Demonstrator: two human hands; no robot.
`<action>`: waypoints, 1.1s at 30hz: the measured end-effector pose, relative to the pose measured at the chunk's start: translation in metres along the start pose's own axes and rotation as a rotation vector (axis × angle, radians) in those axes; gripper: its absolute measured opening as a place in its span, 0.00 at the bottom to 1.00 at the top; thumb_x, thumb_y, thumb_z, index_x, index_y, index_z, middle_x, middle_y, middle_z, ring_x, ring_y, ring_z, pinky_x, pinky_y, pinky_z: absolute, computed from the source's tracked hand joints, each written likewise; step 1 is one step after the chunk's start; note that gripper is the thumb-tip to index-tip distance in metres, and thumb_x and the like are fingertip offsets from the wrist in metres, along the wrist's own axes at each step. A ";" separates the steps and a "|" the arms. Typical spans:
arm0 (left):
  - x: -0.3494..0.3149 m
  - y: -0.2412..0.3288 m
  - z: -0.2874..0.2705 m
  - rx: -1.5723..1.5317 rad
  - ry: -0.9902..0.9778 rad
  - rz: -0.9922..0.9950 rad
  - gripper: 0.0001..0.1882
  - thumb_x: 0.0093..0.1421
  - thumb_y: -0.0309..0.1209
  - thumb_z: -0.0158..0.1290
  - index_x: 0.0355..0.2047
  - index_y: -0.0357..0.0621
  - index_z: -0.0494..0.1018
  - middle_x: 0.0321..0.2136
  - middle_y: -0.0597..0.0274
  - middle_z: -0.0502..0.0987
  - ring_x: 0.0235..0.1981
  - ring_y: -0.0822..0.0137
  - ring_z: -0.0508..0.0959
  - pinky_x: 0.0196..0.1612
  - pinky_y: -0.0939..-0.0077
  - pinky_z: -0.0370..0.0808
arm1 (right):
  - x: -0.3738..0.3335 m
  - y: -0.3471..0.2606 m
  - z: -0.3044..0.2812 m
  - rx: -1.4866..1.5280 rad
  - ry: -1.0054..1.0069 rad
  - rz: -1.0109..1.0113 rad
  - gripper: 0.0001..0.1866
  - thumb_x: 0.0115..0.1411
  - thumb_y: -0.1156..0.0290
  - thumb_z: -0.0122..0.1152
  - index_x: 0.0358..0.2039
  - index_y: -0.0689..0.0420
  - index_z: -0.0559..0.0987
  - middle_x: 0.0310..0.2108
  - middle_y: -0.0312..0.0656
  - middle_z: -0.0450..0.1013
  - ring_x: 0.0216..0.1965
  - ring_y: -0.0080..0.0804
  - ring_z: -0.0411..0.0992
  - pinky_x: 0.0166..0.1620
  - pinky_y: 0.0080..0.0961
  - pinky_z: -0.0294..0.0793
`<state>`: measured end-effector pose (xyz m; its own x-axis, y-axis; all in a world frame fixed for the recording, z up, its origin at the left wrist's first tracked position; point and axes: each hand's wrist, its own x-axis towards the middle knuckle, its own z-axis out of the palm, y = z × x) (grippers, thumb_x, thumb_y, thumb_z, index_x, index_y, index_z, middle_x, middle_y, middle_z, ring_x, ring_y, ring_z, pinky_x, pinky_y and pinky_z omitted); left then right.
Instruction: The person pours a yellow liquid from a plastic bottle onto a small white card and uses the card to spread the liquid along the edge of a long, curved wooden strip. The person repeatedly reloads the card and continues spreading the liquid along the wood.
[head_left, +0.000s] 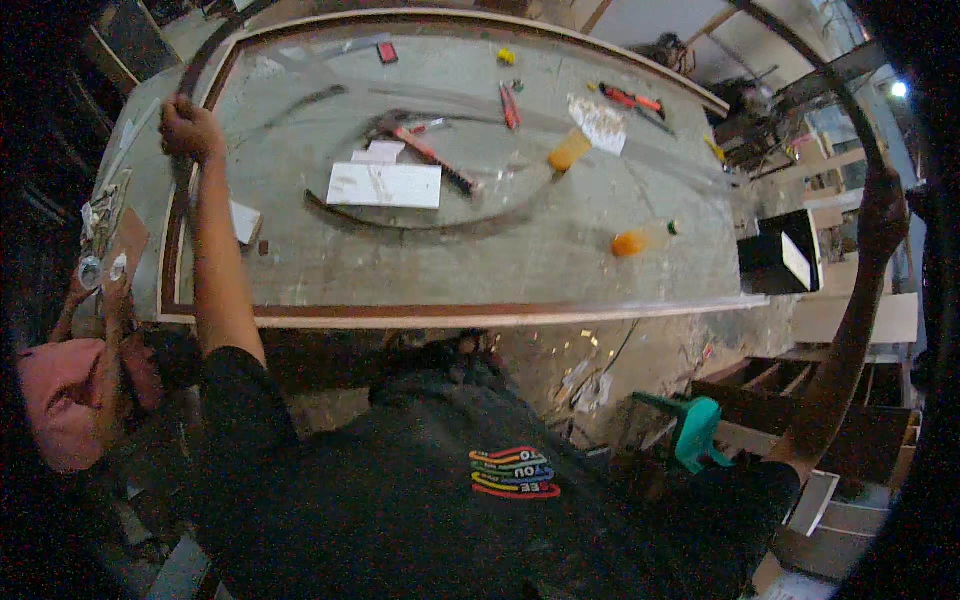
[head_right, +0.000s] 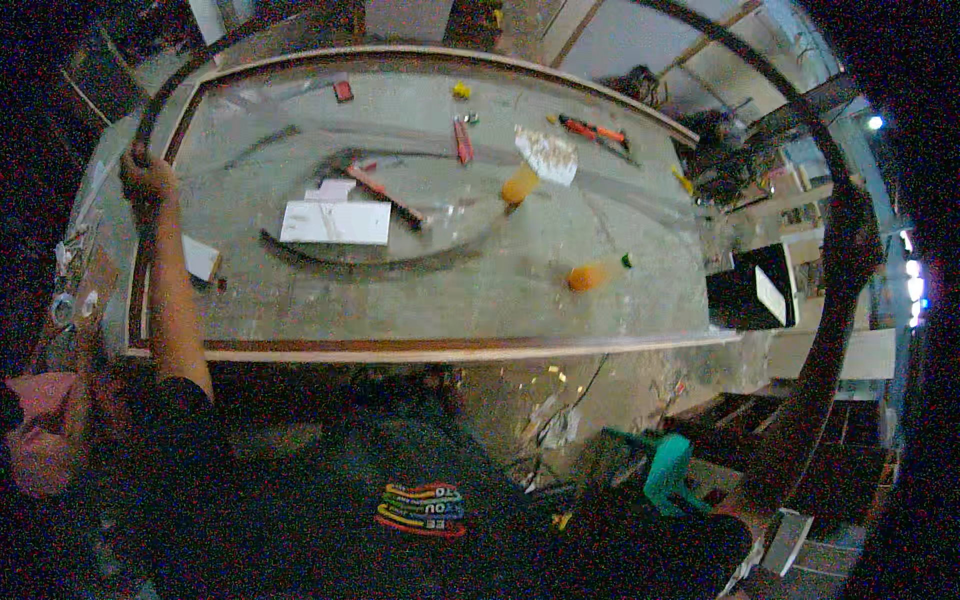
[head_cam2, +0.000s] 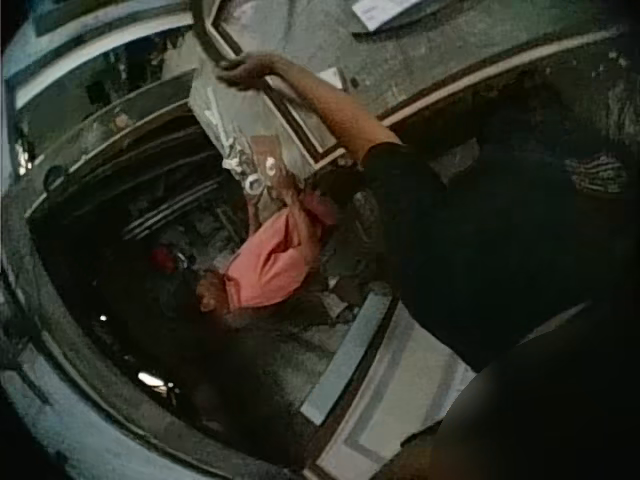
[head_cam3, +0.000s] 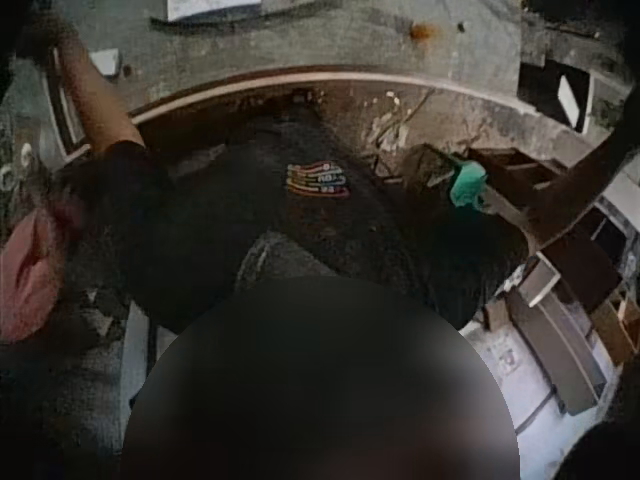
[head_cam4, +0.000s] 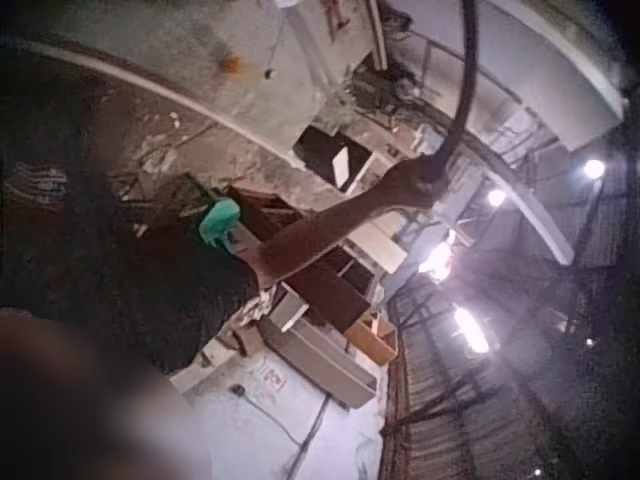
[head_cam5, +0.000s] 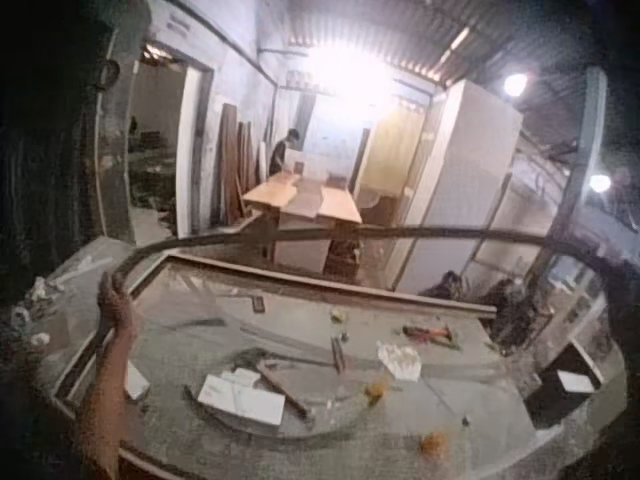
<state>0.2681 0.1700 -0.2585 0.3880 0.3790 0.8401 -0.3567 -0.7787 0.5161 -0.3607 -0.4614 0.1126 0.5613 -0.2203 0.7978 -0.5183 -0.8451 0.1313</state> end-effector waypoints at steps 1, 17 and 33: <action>0.011 -0.011 -0.001 0.090 0.038 0.072 0.12 0.66 0.43 0.51 0.38 0.51 0.77 0.36 0.58 0.81 0.42 0.48 0.77 0.46 0.48 0.64 | -0.016 0.002 0.002 -0.008 -0.065 -0.037 0.16 0.68 0.56 0.54 0.38 0.56 0.79 0.32 0.46 0.77 0.33 0.41 0.75 0.39 0.35 0.75; -0.144 -0.101 -0.180 -0.112 -1.148 0.676 0.19 0.61 0.49 0.58 0.31 0.43 0.77 0.31 0.56 0.75 0.39 0.54 0.73 0.55 0.54 0.59 | -0.353 0.016 0.141 -0.068 -0.813 -0.103 0.21 0.65 0.53 0.56 0.23 0.58 0.76 0.31 0.50 0.74 0.40 0.50 0.73 0.47 0.44 0.70; -0.197 -0.050 -0.192 0.305 -1.527 0.375 0.30 0.62 0.58 0.55 0.38 0.39 0.78 0.43 0.43 0.77 0.57 0.43 0.69 0.64 0.45 0.52 | -0.426 -0.033 0.245 0.066 -0.623 0.518 0.21 0.56 0.71 0.66 0.51 0.48 0.77 0.47 0.42 0.75 0.54 0.42 0.71 0.60 0.47 0.63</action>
<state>0.0466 0.2308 -0.4176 0.8348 -0.5332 -0.1372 -0.5202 -0.8455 0.1208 -0.4243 -0.4593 -0.3756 0.5264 -0.8058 0.2712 -0.7829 -0.5838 -0.2150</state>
